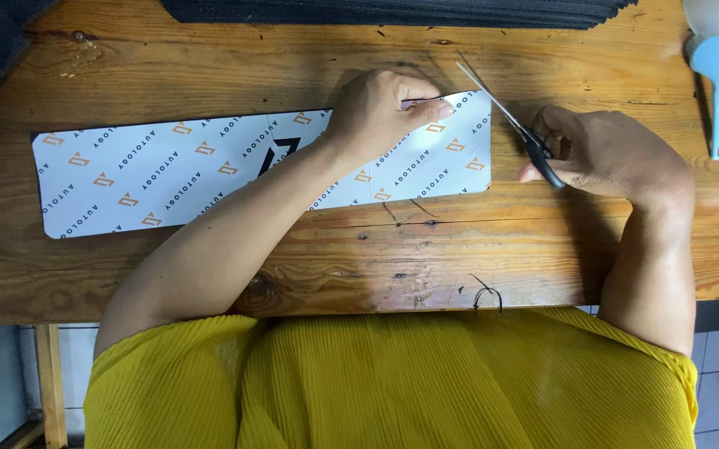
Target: Trimming the edges of a rectangular piece of material using scissors
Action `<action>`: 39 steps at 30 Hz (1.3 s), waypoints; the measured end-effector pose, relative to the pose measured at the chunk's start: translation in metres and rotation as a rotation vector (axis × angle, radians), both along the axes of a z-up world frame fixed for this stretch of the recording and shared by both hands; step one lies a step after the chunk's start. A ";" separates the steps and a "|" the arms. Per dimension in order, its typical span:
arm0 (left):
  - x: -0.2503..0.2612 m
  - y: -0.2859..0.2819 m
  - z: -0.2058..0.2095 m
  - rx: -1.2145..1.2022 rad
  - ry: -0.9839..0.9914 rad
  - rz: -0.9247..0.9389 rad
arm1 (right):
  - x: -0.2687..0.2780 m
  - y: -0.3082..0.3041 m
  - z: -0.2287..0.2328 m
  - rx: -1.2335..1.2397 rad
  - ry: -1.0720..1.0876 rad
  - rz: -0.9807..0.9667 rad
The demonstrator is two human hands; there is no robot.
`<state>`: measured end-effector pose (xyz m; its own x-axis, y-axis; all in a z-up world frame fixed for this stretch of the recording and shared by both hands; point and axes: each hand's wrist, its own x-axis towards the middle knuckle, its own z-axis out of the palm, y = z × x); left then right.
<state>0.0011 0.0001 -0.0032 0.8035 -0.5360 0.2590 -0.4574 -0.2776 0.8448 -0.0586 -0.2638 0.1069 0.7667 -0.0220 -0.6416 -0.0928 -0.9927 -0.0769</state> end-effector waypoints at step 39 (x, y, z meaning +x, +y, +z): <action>-0.001 -0.002 -0.003 0.067 -0.051 0.030 | -0.001 -0.018 -0.012 -0.082 -0.157 0.077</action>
